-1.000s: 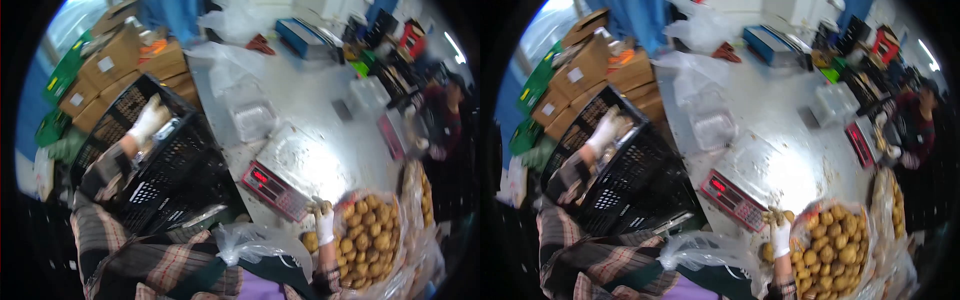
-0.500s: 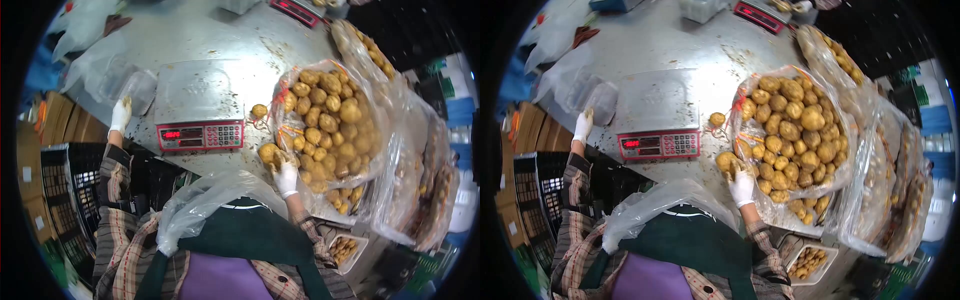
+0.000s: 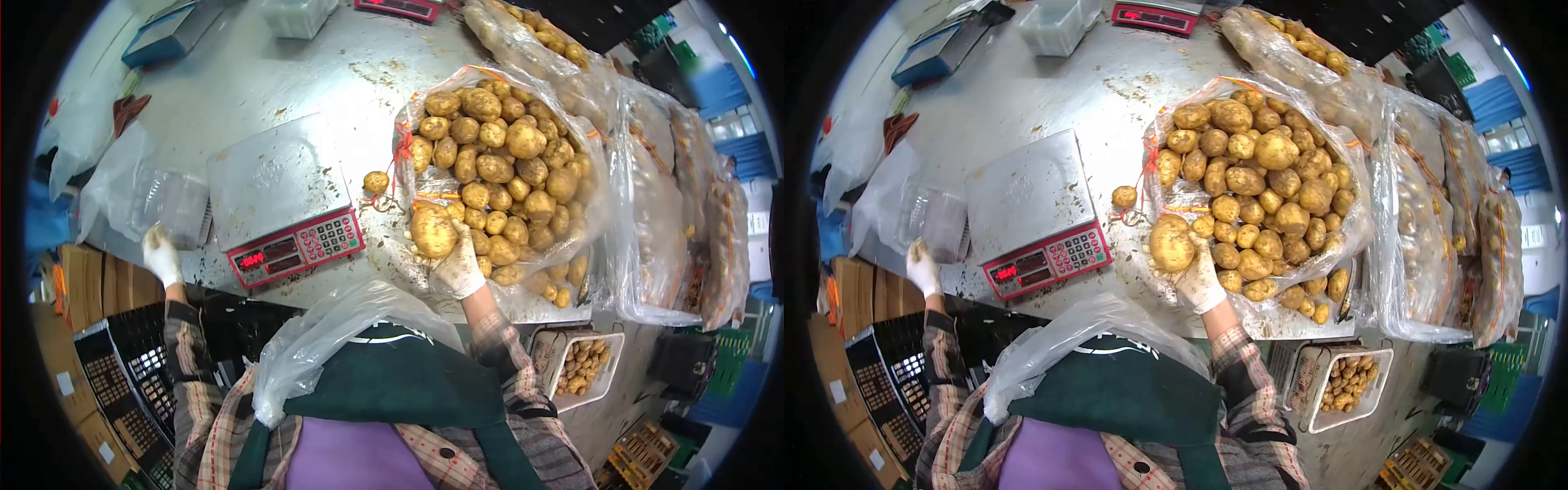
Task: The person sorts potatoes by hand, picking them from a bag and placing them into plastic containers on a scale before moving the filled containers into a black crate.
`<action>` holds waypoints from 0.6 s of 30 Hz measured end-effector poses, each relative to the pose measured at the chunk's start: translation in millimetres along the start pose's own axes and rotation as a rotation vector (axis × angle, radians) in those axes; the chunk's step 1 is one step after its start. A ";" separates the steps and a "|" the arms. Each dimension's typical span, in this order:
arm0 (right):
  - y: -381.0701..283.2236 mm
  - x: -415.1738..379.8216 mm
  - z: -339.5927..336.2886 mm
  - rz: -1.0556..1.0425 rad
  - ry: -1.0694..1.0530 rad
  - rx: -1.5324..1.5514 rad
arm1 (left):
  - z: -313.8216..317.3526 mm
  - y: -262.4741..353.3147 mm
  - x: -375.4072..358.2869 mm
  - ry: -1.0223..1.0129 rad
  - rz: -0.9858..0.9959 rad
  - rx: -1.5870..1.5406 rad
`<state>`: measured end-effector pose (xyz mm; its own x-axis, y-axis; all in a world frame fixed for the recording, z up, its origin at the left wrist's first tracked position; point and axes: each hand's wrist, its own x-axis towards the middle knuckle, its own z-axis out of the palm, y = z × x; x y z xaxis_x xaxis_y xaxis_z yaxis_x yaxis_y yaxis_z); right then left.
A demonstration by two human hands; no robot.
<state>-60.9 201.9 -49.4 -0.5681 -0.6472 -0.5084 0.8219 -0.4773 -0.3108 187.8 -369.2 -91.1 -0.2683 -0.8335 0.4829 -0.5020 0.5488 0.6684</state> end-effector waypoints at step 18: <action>44.4 49.2 145.4 -0.168 -0.228 -1.124 | 7.8 275.4 -146.2 -0.645 0.373 -0.325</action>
<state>-58.5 62.4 28.5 -0.5739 -0.7725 -0.2719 0.2438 0.1558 -0.9572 82.4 -96.7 17.9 -0.8417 -0.4099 0.3515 -0.0485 0.7057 0.7068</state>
